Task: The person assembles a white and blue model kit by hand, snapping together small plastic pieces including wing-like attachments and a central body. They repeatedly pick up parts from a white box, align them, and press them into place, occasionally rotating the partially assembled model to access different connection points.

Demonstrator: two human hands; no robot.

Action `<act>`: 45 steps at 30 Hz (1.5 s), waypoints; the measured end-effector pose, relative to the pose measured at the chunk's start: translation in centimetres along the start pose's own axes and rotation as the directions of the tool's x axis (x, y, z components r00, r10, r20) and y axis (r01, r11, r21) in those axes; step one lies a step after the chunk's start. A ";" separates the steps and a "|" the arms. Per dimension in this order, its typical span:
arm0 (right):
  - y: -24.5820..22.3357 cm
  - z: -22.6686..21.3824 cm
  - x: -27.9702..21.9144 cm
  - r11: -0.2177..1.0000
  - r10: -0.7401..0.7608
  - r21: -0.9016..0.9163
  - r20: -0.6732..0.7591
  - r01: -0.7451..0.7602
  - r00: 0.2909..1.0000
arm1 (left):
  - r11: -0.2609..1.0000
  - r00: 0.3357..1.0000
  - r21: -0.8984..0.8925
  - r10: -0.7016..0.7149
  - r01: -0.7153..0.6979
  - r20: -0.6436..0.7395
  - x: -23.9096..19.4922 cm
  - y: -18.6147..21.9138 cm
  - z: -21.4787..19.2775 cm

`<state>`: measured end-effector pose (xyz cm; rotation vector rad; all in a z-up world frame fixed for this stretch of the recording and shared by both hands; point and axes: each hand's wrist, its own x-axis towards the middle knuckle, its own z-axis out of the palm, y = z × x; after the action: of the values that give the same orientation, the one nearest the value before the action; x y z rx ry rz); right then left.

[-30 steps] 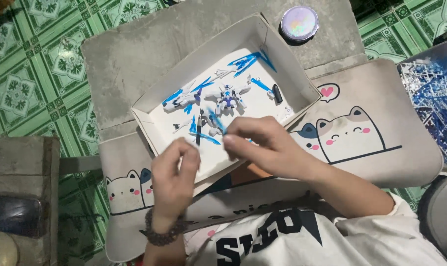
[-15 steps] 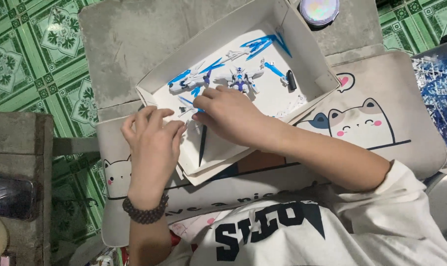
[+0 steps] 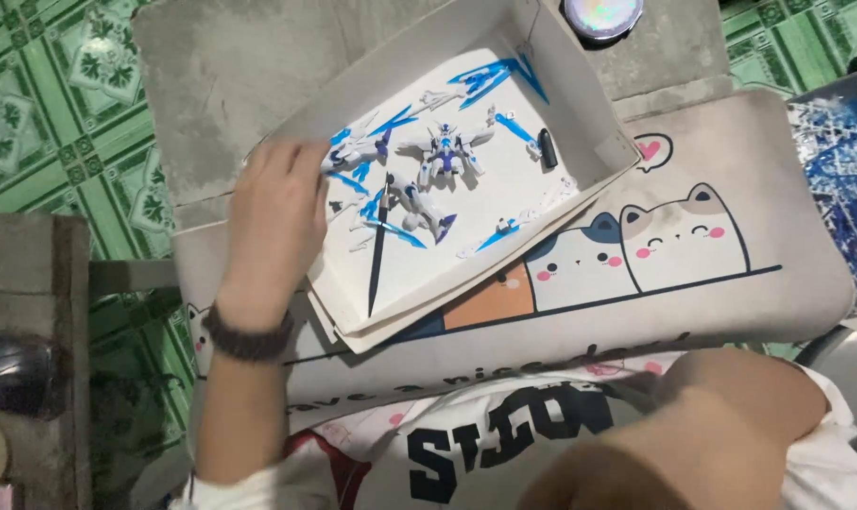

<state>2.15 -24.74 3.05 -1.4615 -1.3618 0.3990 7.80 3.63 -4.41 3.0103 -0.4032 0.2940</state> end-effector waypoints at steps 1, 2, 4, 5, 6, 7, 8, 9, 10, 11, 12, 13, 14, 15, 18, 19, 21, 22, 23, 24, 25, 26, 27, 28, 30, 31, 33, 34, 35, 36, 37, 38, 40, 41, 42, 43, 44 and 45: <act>-0.2 0.1 -0.4 1.000 0.023 0.019 -0.048 -0.022 0.999 | 1.000 0.999 0.006 0.010 -0.010 0.042 0.6 -0.2 0.5; -0.3 0.2 -0.9 1.000 0.018 0.023 -0.054 -0.017 0.998 | 1.000 0.999 0.013 0.012 -0.013 0.047 1.0 -0.6 1.6; -0.6 -0.1 -1.9 0.997 0.069 0.045 -0.162 -0.062 0.984 | 0.997 0.972 0.078 -0.026 0.008 0.234 2.1 -1.4 3.7; -0.7 -0.4 -2.5 0.998 0.063 0.036 -0.169 -0.057 0.984 | 0.997 0.974 0.083 -0.019 0.000 0.227 2.4 -1.1 3.6; -0.9 -0.6 -3.2 0.995 0.095 0.054 -0.219 -0.085 0.971 | 0.994 0.989 0.111 -0.002 -0.015 0.150 2.2 -0.6 3.6; -1.0 -0.8 -4.0 0.991 0.128 0.073 -0.268 -0.112 0.955 | 0.990 0.997 0.141 0.017 -0.027 0.071 2.1 -0.2 3.7; -0.2 -0.8 -5.7 0.990 0.133 0.078 -0.270 -0.116 0.954 | 0.990 0.997 0.138 0.018 -0.028 0.078 2.0 -0.1 2.7; 0.6 -0.7 -7.5 0.958 0.288 -0.019 0.106 -0.287 0.952 | 0.998 0.991 0.052 -0.033 0.026 0.127 1.9 0.1 1.7; 1.3 -0.5 -9.4 0.905 0.422 -0.158 0.448 -0.394 0.788 | 0.996 0.981 -0.032 -0.071 0.078 0.183 1.9 0.3 0.8; 1.1 0.0 -9.9 0.903 0.425 -0.149 0.441 -0.402 0.790 | 0.997 0.979 -0.034 -0.062 0.070 0.192 1.9 0.0 -0.1; 0.9 0.5 -10.4 0.884 0.466 -0.136 0.342 -0.448 0.816 | 0.991 0.986 -0.104 -0.064 0.081 0.157 1.8 -0.2 -0.9; 0.7 1.0 -10.8 0.863 0.505 -0.117 0.239 -0.492 0.829 | 0.981 0.990 -0.173 -0.070 0.091 0.121 1.8 -0.6 -1.8; 0.4 1.6 -11.1 0.863 0.506 -0.117 0.233 -0.492 0.831 | 0.981 0.991 -0.172 -0.064 0.085 0.121 1.8 -0.6 -1.6; 0.0 2.2 -11.3 0.834 0.551 -0.093 0.076 -0.545 0.831 | 0.983 0.989 -0.161 -0.074 0.094 0.129 1.8 -0.7 -1.5; -0.9 3.7 -11.4 0.783 0.600 -0.027 -0.228 -0.621 0.767 | 0.990 0.989 -0.115 -0.067 0.083 0.134 2.2 0.0 -0.4; -1.2 4.2 -11.5 0.759 0.611 0.019 -0.369 -0.651 0.701 | 0.994 0.989 -0.087 -0.048 0.060 0.141 2.4 0.4 0.2; -1.6 4.9 -11.2 0.732 0.611 0.070 -0.508 -0.678 0.607 | 1.000 0.995 0.016 -0.003 0.001 0.102 3.6 1.3 1.4; -1.7 5.2 -11.0 0.711 0.598 0.124 -0.626 -0.693 0.501 | 0.991 0.997 0.123 0.039 -0.047 0.066 4.2 1.7 2.0; -1.8 3.8 -9.6 0.711 0.595 0.121 -0.629 -0.693 0.501 | 0.991 0.997 0.122 0.041 -0.048 0.062 5.2 2.3 2.5; -1.8 2.4 -8.1 0.840 0.455 0.058 -0.618 -0.540 0.641 | 0.990 0.992 0.079 0.110 -0.115 0.066 6.3 2.8 3.0; -1.9 1.0 -6.6 0.932 0.291 0.000 -0.592 -0.362 0.752 | 0.983 0.982 0.035 0.178 -0.181 0.066 7.5 3.4 3.5; -1.0 0.3 -6.1 0.932 0.288 -0.006 -0.593 -0.361 0.752 | 0.983 0.982 0.036 0.180 -0.182 0.061 8.6 4.1 4.3; -0.2 -0.4 -5.7 0.982 0.055 -0.124 -0.527 -0.140 0.848 | 0.973 0.973 -0.047 0.228 -0.227 0.016 9.8 4.8 5.1; 0.6 -1.1 -5.3 0.971 -0.182 -0.220 -0.428 0.093 0.885 | 0.952 0.961 -0.129 0.275 -0.276 -0.033 11.0 5.6 5.9; 0.8 -1.1 -5.4 0.976 -0.157 -0.205 -0.428 0.074 0.890 | 0.956 0.966 -0.133 0.256 -0.260 -0.042 12.1 6.0 7.8; 0.9 -1.1 -5.5 0.982 -0.131 -0.183 -0.427 0.057 0.894 | 0.962 0.971 -0.138 0.234 -0.238 -0.044 12.8 6.2 8.8; 2.5 -0.8 -6.7 0.987 -0.039 -0.155 -0.471 -0.039 0.881 | 0.934 0.980 -0.300 0.199 -0.194 -0.013 13.1 5.6 9.2; 3.3 -0.3 -7.3 0.987 0.054 -0.103 -0.505 -0.122 0.861 | 0.887 0.987 -0.446 0.157 -0.121 0.043 12.9 5.0 9.4; 3.1 -0.7 -6.9 0.987 0.054 -0.101 -0.512 -0.123 0.858 | 0.887 0.985 -0.445 0.163 -0.126 0.047 12.6 4.7 8.8; 3.0 -1.1 -6.4 0.969 0.187 -0.031 -0.557 -0.246 0.809 | 0.856 0.982 -0.492 0.188 -0.161 0.004 12.5 4.3 8.1; 2.9 -1.5 -5.8 0.932 0.316 0.045 -0.589 -0.360 0.744 | 0.821 0.977 -0.536 0.210 -0.198 -0.039 12.4 3.8 7.4; 3.5 -1.7 -5.4 0.934 0.311 0.045 -0.593 -0.356 0.742 | 0.823 0.976 -0.531 0.214 -0.202 -0.039 11.7 4.5 5.1; 4.7 -2.0 -4.7 0.921 0.371 0.177 -0.672 -0.347 0.641 | 0.666 0.992 -0.746 0.113 -0.031 0.061 10.2 6.0 0.7; 5.2 -2.3 -4.0 0.921 0.371 0.178 -0.673 -0.347 0.640 | 0.666 0.991 -0.746 0.116 -0.032 0.061 9.0 6.7 -0.9; 5.7 -2.6 -3.4 0.898 0.437 0.279 -0.658 -0.341 0.613 | 0.556 0.980 -0.831 0.145 0.032 0.134 7.7 7.4 -2.4; 6.1 -2.9 -2.7 0.865 0.502 0.376 -0.635 -0.332 0.587 | 0.437 0.962 -0.894 0.183 0.103 0.201 6.3 8.0 -3.9; 6.5 -2.9 -2.3 0.865 0.502 0.376 -0.633 -0.333 0.589 | 0.435 0.963 -0.894 0.181 0.104 0.200 5.2 8.6 -4.3; 6.9 -2.8 -1.8 0.869 0.491 0.376 -0.565 -0.323 0.663 | 0.450 0.963 -0.887 0.179 0.103 0.202 4.0 9.2 -4.8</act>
<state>7.48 -26.21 -2.25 -1.4952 -0.3917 0.2861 8.27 -5.67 1.65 1.9420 -0.4518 -0.2852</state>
